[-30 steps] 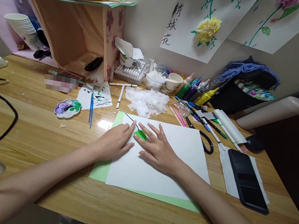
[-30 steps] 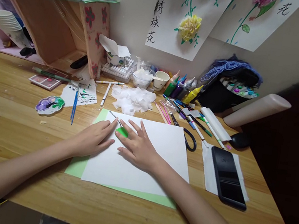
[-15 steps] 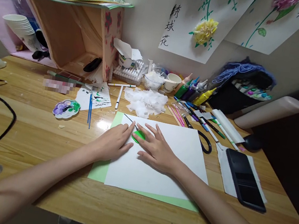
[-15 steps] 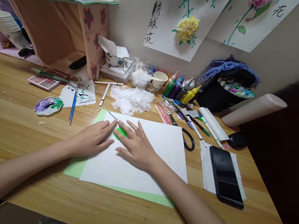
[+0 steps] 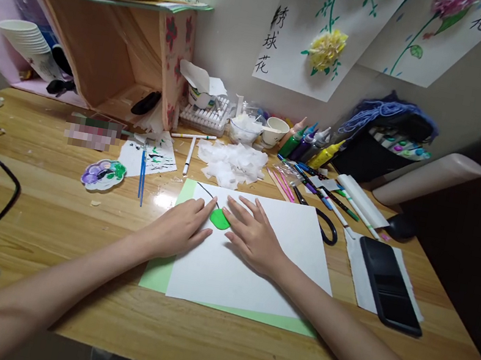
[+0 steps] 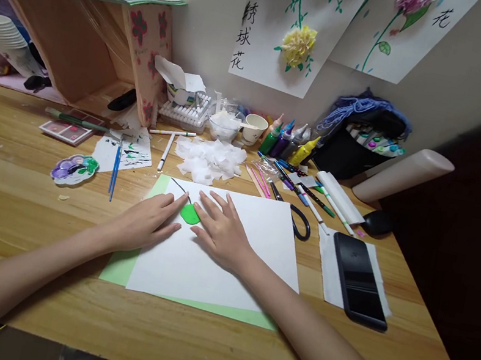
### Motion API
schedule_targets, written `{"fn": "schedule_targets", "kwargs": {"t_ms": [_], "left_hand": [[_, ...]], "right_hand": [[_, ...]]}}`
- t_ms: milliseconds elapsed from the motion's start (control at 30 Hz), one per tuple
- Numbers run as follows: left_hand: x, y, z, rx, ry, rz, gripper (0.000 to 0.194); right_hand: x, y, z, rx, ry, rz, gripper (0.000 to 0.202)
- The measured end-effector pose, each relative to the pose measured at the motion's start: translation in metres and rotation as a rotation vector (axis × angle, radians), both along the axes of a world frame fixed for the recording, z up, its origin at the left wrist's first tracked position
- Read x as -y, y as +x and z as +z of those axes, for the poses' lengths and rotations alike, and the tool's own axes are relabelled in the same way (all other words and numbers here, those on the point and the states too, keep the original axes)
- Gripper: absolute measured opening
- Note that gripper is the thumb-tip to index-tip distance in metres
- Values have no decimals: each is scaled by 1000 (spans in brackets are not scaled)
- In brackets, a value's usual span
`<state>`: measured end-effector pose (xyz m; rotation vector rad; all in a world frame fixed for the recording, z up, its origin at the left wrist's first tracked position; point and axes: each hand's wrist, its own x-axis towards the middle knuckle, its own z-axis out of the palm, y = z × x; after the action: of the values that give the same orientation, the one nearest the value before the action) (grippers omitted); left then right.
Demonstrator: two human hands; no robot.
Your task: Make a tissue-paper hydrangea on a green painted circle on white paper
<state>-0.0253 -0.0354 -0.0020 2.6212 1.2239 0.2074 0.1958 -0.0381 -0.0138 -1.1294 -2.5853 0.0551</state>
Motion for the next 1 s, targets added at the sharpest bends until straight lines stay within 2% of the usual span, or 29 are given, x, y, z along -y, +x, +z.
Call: {"fn": "schedule_targets", "kwargs": {"t_ms": [233, 367, 500, 633, 800, 1000], "left_hand": [[0, -2, 1, 13, 2, -13, 50], [-1, -2, 2, 36, -32, 2, 53], [-1, -2, 6, 44, -57, 16, 51], [-1, -1, 7, 28, -50, 19, 48], [-1, -1, 5, 23, -42, 9, 51], [-2, -1, 5, 16, -50, 2, 52]], "right_hand": [[2, -2, 0, -11, 35, 9, 43], [1, -2, 5, 42, -76, 90, 53], [-1, -1, 6, 37, -158, 137, 52], [-3, 0, 5, 21, -170, 129, 49], [-5, 0, 5, 41, -227, 132, 55], [-4, 1, 6, 66, -164, 187, 57]]}}
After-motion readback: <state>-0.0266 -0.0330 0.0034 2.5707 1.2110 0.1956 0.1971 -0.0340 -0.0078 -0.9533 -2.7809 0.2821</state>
